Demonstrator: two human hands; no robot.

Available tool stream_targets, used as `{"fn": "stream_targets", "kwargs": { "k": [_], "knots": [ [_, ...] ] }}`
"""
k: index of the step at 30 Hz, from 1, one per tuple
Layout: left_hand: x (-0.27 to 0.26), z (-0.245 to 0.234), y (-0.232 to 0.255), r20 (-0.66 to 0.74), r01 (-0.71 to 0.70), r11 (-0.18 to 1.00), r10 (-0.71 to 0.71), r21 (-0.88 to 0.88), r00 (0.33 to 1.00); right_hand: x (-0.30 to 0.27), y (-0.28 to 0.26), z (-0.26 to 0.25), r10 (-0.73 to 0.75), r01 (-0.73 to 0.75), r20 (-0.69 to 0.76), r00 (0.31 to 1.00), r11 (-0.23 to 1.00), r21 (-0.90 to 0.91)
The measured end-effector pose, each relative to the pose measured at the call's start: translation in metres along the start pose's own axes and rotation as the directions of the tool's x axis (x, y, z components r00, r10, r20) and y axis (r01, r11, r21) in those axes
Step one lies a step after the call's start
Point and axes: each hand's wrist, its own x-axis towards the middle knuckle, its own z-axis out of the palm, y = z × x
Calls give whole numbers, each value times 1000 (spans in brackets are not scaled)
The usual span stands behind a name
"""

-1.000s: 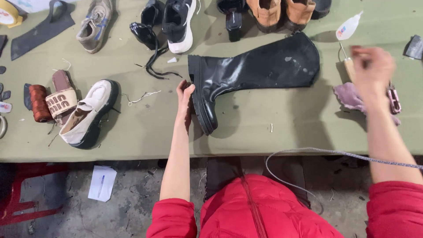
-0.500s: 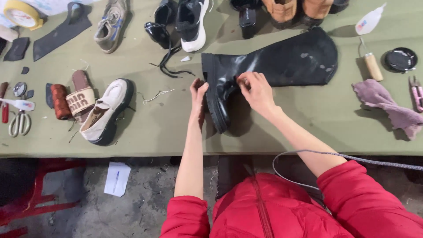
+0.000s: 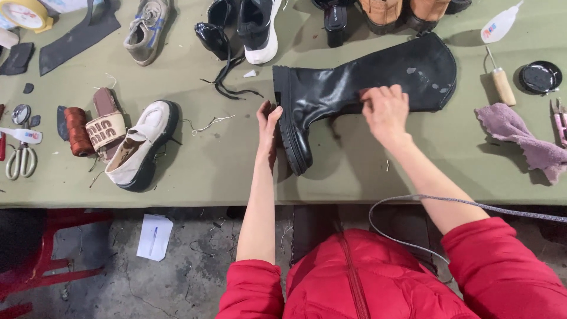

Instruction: The person cleans a black leather boot on a workbench using a small sponge. They wipe the boot's surface thoroughly, rotating it to clean different sides, and then place it back on the table.

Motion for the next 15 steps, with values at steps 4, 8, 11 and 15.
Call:
{"fn": "stream_targets", "kwargs": {
  "k": [4, 8, 11, 15],
  "knots": [
    [4, -1, -5, -1, -14, 1000, 14, -1, 1000, -11, 48, -5, 31, -34, -54, 998, 998, -49],
    [-2, 3, 2, 6, 0, 1000, 1, -10, 1000, -28, 101, -12, 120, -131, -105, 987, 985, -108],
    [0, 6, 16, -6, 94, 995, -95, -28, 996, -39, 133, -19, 196, -212, -109, 975, 962, -169],
    [8, 5, 11, -14, 180, 982, -181, -50, 983, -44, 155, -18, 283, -293, -77, 956, 936, -195]
  ]
}}
